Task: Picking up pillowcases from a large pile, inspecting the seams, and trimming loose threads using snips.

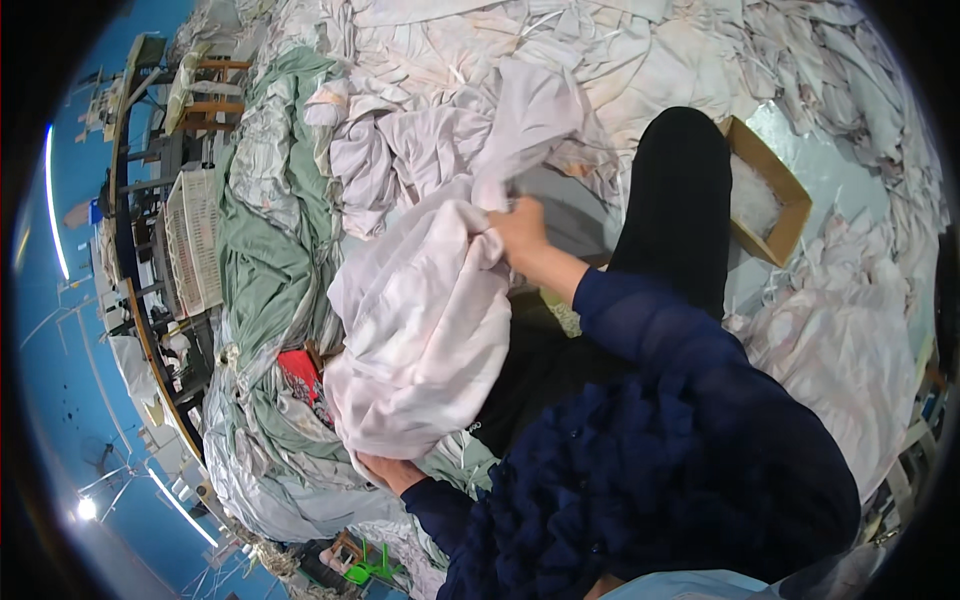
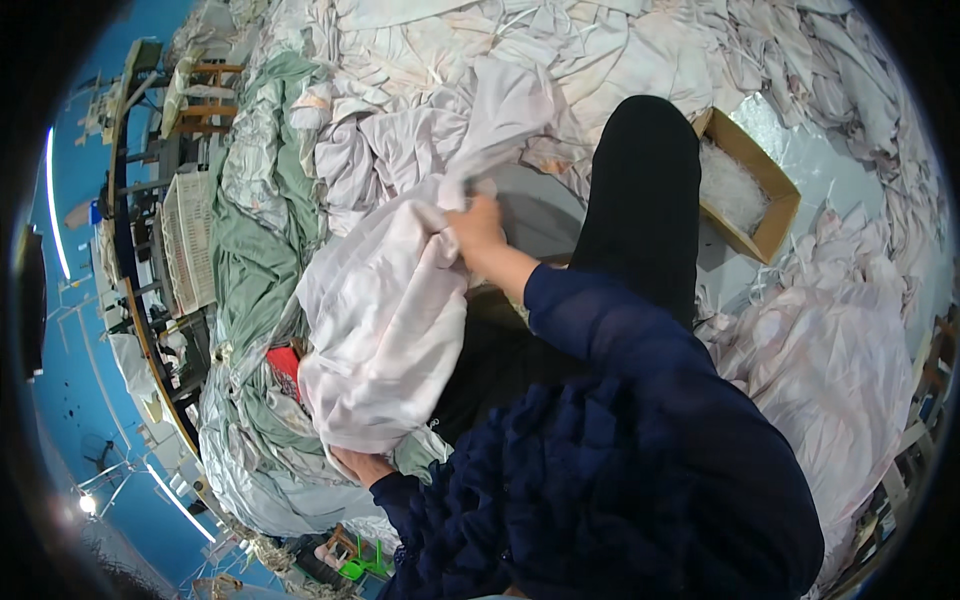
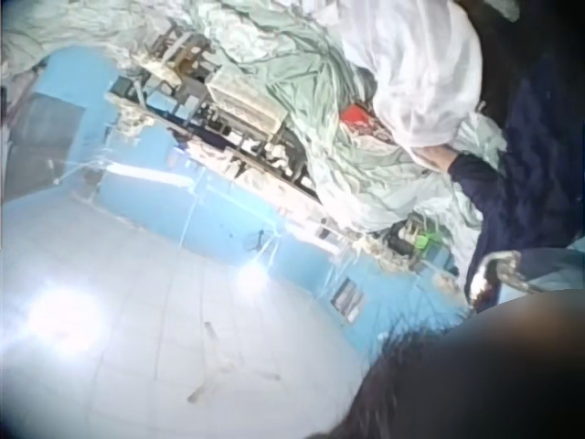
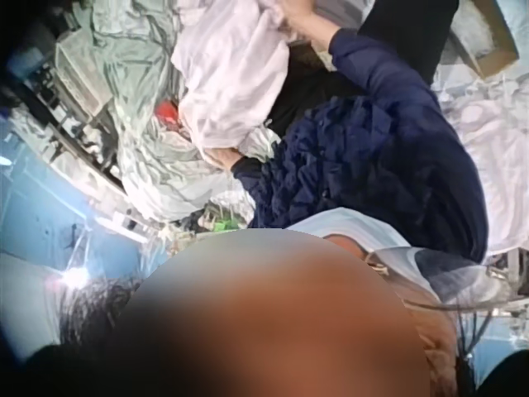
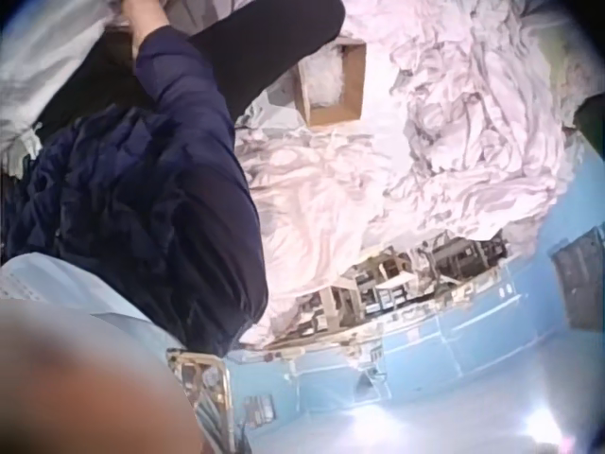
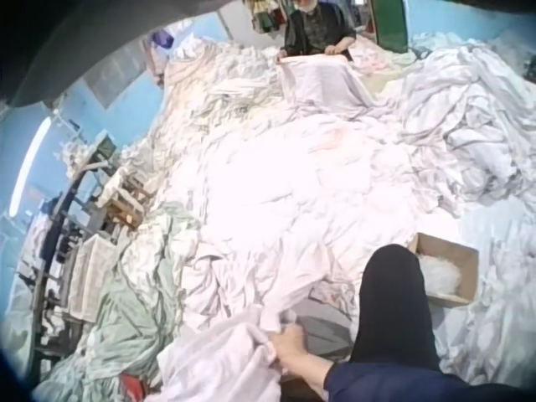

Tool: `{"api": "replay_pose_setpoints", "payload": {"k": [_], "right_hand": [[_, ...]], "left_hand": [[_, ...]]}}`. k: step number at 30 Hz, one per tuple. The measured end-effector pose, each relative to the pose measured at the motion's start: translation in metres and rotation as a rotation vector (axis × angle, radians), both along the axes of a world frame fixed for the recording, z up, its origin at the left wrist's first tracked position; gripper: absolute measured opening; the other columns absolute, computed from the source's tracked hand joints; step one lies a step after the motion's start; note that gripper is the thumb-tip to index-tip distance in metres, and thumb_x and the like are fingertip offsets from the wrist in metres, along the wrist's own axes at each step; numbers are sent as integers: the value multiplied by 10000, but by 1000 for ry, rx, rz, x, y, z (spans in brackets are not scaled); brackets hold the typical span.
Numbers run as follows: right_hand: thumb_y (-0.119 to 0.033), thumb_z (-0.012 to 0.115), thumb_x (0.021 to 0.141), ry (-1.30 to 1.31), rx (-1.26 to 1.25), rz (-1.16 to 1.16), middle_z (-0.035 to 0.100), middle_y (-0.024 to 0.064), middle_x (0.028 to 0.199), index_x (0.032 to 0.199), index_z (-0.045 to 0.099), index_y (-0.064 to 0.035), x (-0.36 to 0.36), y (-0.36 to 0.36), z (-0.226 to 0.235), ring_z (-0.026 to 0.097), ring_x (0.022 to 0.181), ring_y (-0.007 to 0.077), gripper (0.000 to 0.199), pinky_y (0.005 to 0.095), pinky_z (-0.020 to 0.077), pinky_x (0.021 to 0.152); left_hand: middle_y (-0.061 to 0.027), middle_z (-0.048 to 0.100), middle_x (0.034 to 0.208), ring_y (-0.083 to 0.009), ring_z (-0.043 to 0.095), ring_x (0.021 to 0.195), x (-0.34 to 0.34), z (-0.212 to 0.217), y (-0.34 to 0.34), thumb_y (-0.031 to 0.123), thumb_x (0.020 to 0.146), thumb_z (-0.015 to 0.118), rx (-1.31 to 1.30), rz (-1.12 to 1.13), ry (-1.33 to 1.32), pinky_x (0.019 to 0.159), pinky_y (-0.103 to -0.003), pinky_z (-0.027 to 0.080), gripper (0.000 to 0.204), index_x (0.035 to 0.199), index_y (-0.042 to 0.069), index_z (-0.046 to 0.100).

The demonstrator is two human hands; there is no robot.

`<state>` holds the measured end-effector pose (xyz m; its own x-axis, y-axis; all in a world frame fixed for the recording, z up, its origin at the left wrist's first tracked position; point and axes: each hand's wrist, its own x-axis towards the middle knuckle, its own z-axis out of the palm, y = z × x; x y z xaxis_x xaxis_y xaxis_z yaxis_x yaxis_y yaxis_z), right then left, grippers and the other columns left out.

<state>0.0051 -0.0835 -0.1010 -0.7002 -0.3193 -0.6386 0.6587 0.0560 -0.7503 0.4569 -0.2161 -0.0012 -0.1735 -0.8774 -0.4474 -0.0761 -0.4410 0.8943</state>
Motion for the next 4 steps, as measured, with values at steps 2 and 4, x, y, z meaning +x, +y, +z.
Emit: {"api": "replay_pose_setpoints", "payload": {"k": [2, 4], "right_hand": [[-114, 717, 778, 178, -386, 63, 718, 251, 1079, 1117, 675, 55, 16, -15, 50, 716, 994, 309, 382, 414, 566, 790], [-217, 729, 818, 452, -591, 320, 663, 245, 1265, 1177, 676, 18, 28, -36, 105, 656, 1178, 340, 432, 408, 478, 1027]], "left_hand": [[-127, 340, 1621, -349, 408, 1421, -25, -14, -23, 432, 1072, 438, 234, -111, 328, 1209, -496, 304, 621, 1606, 218, 205], [-123, 324, 1633, -349, 377, 1448, -46, -18, -40, 436, 1072, 439, 339, -173, 498, 1240, -498, 262, 639, 1617, 223, 181]]}}
